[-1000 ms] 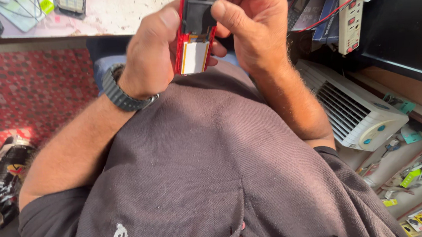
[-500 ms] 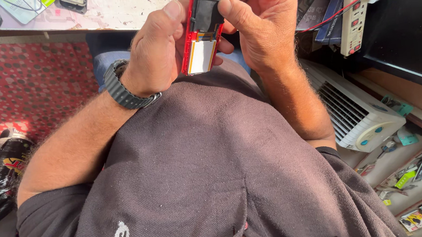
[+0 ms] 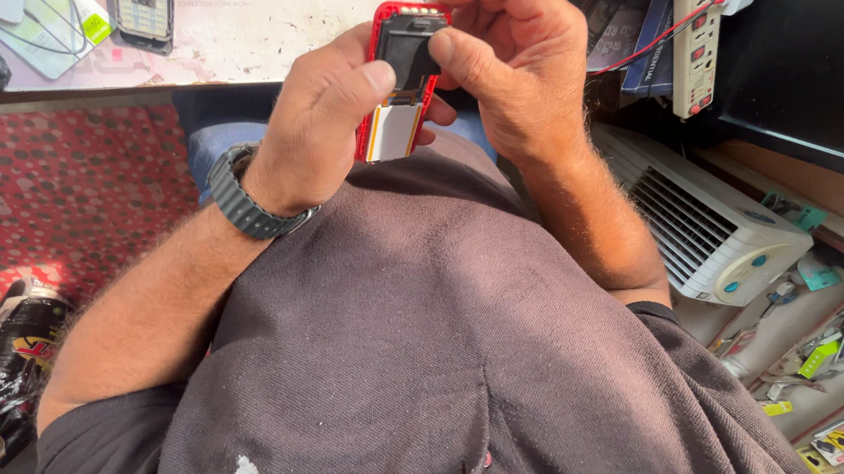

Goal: The person holds a red electronic device and repeatedly inserts and removes a black internal component, aligning it with the battery and circuit board. The person then picks up a black phone and uses a blue plastic tool to pry open its back cover.

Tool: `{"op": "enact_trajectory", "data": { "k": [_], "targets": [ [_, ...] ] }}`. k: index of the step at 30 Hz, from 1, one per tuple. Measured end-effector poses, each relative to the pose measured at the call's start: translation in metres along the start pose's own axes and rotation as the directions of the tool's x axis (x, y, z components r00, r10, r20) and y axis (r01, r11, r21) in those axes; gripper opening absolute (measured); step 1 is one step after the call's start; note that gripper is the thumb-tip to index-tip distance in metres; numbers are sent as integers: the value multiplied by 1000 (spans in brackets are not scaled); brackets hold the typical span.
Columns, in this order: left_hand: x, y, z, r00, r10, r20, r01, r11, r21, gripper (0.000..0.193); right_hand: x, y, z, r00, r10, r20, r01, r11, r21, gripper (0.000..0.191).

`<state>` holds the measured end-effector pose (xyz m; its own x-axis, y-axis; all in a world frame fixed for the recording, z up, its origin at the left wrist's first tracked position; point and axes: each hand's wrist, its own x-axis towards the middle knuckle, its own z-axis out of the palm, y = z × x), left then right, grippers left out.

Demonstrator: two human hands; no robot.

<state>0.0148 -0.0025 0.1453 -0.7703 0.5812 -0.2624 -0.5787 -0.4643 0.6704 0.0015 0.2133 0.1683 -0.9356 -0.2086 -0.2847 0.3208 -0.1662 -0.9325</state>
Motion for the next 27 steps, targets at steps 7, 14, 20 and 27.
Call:
{"op": "enact_trajectory", "data": {
  "k": [7,14,20,27],
  "targets": [
    [0,-6,4,999,37,-15,-35,994,105,40,-4,-4,2,1000,-9,-10,8,999,-49,27],
    [-1,-6,4,998,-42,-46,37,994,-99,39,-6,-1,-3,998,-50,36,49,998,44,26],
    [-1,-1,4,994,-105,-12,95,943,-320,42,-9,7,-9,999,-46,28,43,995,94,26],
    [-2,-2,6,993,-122,-5,114,944,-309,44,-17,7,-8,999,2,41,-4,999,36,28]
  ]
}}
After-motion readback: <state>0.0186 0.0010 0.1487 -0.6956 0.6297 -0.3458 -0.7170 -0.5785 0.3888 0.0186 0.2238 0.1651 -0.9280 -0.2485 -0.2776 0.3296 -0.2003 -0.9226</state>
